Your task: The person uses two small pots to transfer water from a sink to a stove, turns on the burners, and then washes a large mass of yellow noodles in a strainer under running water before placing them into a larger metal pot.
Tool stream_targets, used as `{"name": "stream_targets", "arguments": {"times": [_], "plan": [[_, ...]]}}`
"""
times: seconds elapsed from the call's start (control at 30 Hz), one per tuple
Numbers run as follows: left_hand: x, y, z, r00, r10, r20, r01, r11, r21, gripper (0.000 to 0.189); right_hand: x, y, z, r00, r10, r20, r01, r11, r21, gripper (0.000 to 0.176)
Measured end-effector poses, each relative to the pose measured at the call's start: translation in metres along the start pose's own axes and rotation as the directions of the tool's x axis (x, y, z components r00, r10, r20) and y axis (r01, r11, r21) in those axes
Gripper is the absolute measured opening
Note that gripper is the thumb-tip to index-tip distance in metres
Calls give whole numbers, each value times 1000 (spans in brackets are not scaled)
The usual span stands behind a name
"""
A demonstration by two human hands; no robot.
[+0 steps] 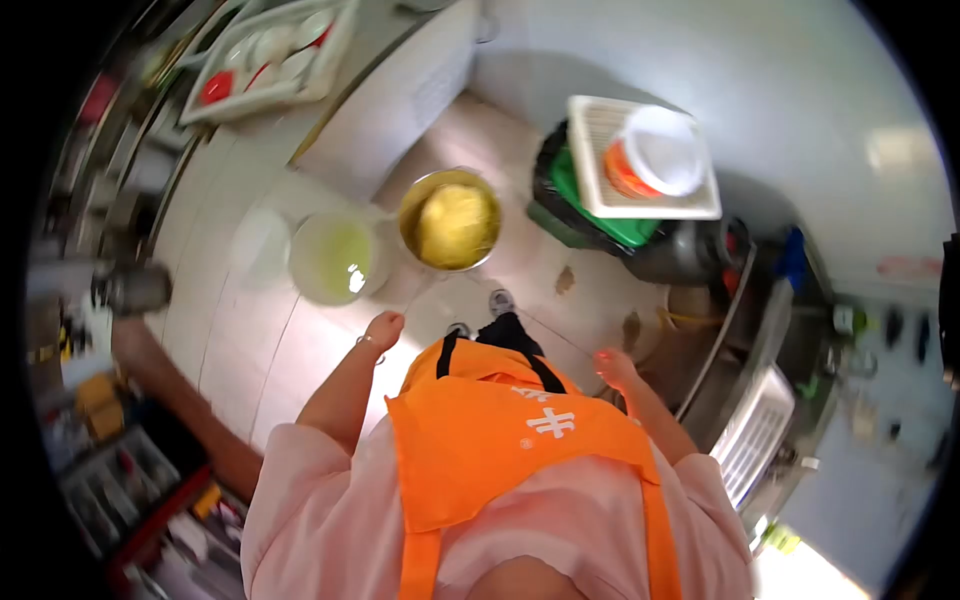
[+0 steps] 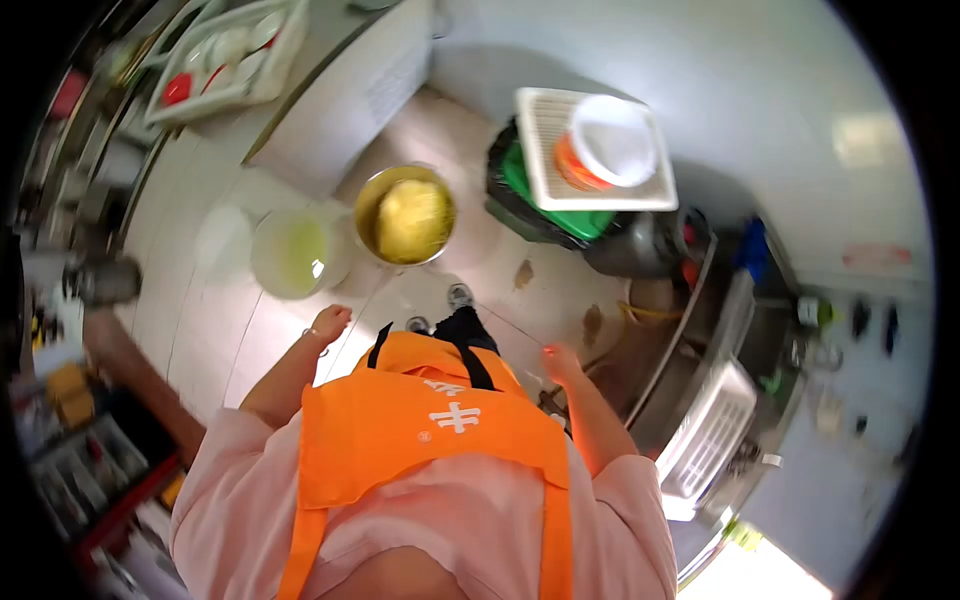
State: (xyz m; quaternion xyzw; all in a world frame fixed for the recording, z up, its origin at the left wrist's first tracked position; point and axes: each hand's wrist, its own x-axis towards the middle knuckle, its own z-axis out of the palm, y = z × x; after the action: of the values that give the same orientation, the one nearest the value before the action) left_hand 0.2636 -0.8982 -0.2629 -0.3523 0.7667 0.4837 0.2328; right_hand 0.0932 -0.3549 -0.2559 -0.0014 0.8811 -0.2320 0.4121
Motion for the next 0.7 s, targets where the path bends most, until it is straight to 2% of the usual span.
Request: {"name": "stream_targets", "arguments": {"times": [0.03,0.07,0.1,0.13,0.17,0.2,0.23,0.3,0.33,0.4,0.43,0.47,0.5,0.53,0.6,0.63,0.67,0.7], "plan": [[9,2,4,999,19,42,-21,999,31,37,-20,5,3,997,72,8,-72,995,71,34],[27,-11,14,996,94,-6,-93,993,78,35,-38,7,12,989,150,6,-149,975,163,34],[27,7,12,984,143,104,-165,953,253,34,-54,17,16,998,34,-44,-36,999,-35,34],[41,0,18,973,164,159,-195,959,203,36,-68,29,22,995,-67,-69,49,969,-241,34],[29,29,17,964,157,215,-220,924,313,35,-100,10,11,996,54,-77,-65,986,-156,32],[67,-4,33,958,231,170,-278,891,358,34,-134,-11,-7,984,162,-70,-167,984,-63,30],[65,20,31,934,219,284,-323,857,401,35,-148,-2,-10,968,215,-128,-217,976,-2,30],[48,68,38,929,170,328,-280,903,325,35,-172,20,-17,952,263,-158,-258,965,49,26],[66,67,45,912,196,360,-324,883,340,35,-179,39,-17,938,293,-187,-281,956,89,26],[117,60,53,871,263,415,-440,792,422,38,-192,80,-20,860,243,-448,-186,968,167,25],[102,84,60,863,272,425,-458,776,434,38,-206,89,-31,814,255,-523,-148,960,237,25],[72,115,64,864,282,416,-456,788,413,34,-213,109,-34,709,269,-652,-82,949,303,27],[49,145,71,866,290,406,-452,801,392,31,-242,91,-65,684,480,-550,-113,814,570,26],[53,153,78,864,295,409,-462,789,406,31,-257,103,-81,650,511,-562,-15,748,663,24],[60,161,89,833,226,504,-471,767,436,30,-275,150,-102,525,519,-674,270,650,710,20],[67,160,95,835,227,502,-475,758,447,30,-285,170,-119,447,613,-651,234,622,747,22],[72,156,102,836,226,500,-491,715,498,29,-287,207,-127,389,682,-620,290,548,785,23],[75,153,114,836,225,500,-505,671,543,29,-304,226,-144,353,684,-638,318,554,770,23]]}}
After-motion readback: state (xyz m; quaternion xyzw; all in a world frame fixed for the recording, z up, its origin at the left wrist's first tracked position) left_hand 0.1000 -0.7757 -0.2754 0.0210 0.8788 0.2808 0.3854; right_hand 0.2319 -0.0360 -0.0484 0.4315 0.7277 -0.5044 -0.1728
